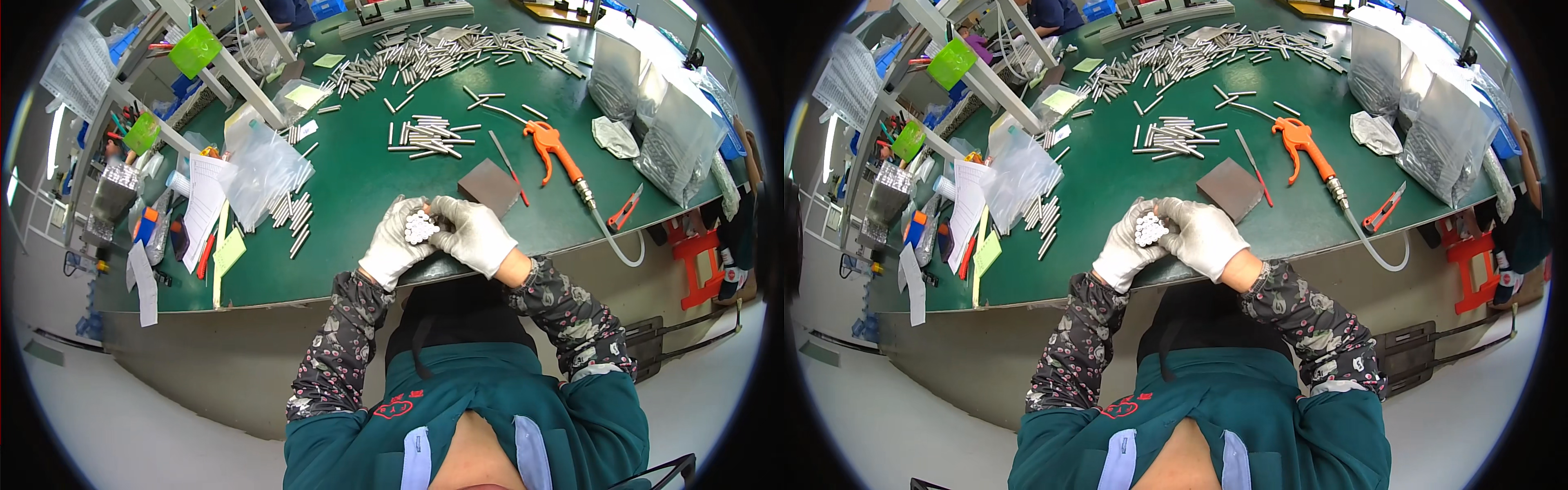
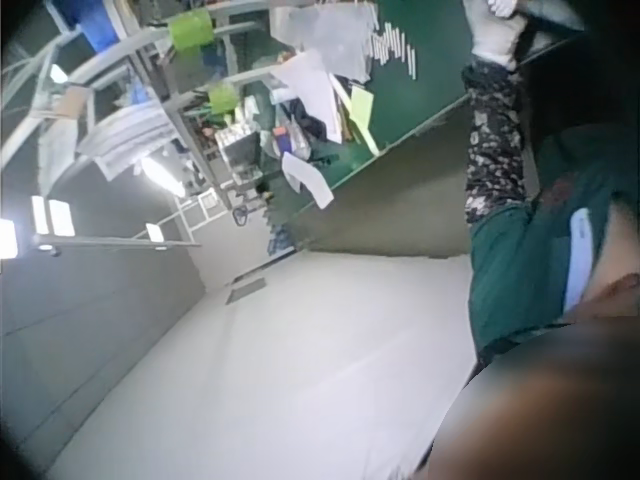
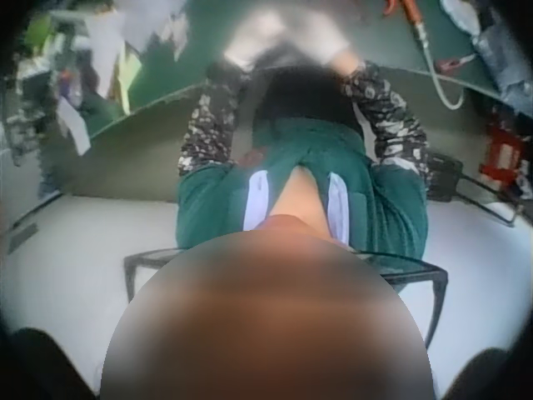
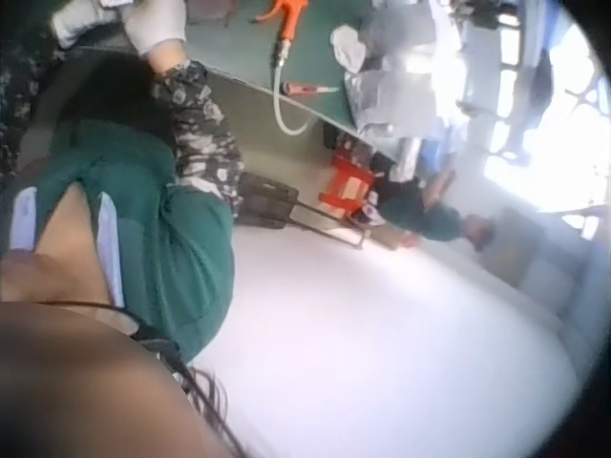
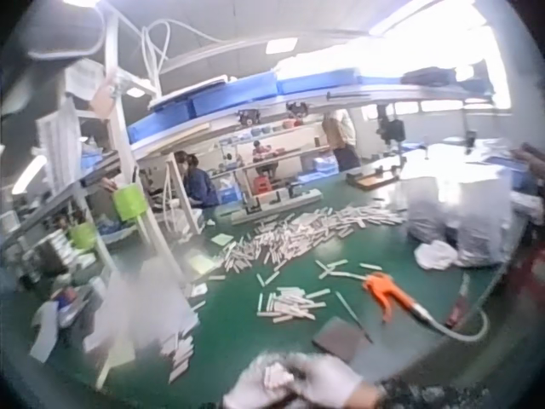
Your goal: The recorder organizes small metal pins into a precise bundle and uses an air gun to clean them.
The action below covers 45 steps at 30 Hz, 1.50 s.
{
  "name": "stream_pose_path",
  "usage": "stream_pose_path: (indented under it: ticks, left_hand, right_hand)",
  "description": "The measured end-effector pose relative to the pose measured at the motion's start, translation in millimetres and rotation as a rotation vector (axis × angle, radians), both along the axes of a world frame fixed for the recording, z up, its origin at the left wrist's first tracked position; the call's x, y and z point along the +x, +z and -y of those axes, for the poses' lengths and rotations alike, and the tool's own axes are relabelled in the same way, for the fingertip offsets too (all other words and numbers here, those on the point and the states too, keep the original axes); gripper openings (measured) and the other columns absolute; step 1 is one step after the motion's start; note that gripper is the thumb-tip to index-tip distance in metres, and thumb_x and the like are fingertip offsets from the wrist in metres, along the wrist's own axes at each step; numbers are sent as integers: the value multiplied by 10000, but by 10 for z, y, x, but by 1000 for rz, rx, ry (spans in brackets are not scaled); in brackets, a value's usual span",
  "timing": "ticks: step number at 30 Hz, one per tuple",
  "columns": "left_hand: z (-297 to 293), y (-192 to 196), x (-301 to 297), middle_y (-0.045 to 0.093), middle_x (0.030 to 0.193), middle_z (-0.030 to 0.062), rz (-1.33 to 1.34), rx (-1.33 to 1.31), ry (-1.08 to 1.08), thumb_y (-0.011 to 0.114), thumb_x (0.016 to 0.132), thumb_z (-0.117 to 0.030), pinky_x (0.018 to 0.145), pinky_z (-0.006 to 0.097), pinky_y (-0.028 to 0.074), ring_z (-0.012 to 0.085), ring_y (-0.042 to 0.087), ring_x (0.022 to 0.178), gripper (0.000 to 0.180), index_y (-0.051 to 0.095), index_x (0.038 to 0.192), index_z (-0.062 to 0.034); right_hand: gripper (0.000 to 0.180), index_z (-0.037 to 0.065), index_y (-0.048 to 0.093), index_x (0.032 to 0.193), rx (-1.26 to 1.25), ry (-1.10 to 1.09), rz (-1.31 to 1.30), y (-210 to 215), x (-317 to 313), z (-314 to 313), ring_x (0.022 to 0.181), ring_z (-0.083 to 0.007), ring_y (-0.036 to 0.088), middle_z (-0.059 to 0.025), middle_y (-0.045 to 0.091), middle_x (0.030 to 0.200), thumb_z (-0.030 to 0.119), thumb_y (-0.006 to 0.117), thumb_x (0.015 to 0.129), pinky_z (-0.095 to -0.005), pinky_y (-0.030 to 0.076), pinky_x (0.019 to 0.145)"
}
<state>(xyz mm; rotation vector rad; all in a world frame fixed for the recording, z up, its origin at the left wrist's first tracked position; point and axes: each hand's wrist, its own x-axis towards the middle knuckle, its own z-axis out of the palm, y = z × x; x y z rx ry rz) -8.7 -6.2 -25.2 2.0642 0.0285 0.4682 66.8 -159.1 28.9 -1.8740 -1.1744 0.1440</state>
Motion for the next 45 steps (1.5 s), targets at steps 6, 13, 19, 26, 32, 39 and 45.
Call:
stream_pose_path:
  ticks: [6, 13, 19, 26, 32, 39, 45]
  left_hand:
    - [26, 167, -38, 555, 1028, 35, -107, -736, -219, 754, 617, -42, 885, 287, 432, 137, 545, 947, 579, 468, 1121, -50]
    - [52, 255, -9, 539, 1082, 45, -97, -669, -201, 735, 616, 21, 838, 238, 451, 115, 539, 940, 681, 406, 1211, -36]
    - [41, 198, 29, 536, 1108, 65, -97, -700, -165, 741, 603, 34, 828, 238, 459, 121, 543, 952, 870, 267, 1327, -62]
    - [66, 189, 51, 550, 1065, 68, -51, -667, -151, 748, 602, 29, 808, 242, 467, 129, 560, 918, 957, 179, 1364, -82]
    - [66, 155, 60, 562, 1036, 64, -48, -711, -156, 748, 603, 28, 803, 241, 467, 126, 564, 903, 936, 200, 1356, -68]
    - [105, 198, 57, 567, 1025, 59, -61, -726, -140, 742, 608, 32, 799, 240, 470, 120, 565, 893, 895, 231, 1338, -49]
    - [118, 191, 69, 564, 1025, 62, -58, -818, -166, 732, 613, 46, 799, 253, 480, 129, 566, 899, 868, 248, 1328, -51]
  right_hand:
    - [331, 58, 581, 998, 12, 3, -186, -43, 13, -40, 675, -253, 587, -117, 593, 733, 163, 651, 691, -330, 464, 629]
    - [306, 33, 568, 980, -11, -36, -203, -80, 44, -85, 654, -183, 564, -88, 577, 716, 143, 653, 708, -282, 462, 634]
    - [320, 24, 560, 1013, 1, -16, -289, -43, 57, -78, 636, -95, 511, -35, 542, 700, 94, 651, 715, -234, 447, 628]
    - [329, 11, 555, 1015, -36, -57, -281, -36, 78, -84, 647, -100, 521, -41, 552, 711, 105, 654, 715, -236, 451, 632]
    - [330, 13, 556, 1007, -20, -56, -299, -106, 97, -92, 654, -106, 527, -45, 558, 718, 109, 658, 708, -241, 456, 642]
    - [296, 36, 565, 965, 36, -58, -262, -124, 88, -87, 683, -240, 602, -119, 606, 728, 157, 641, 706, -312, 470, 645]
    - [287, 40, 570, 948, 26, -75, -265, -126, 91, -99, 681, -246, 601, -118, 605, 723, 155, 640, 695, -316, 471, 646]
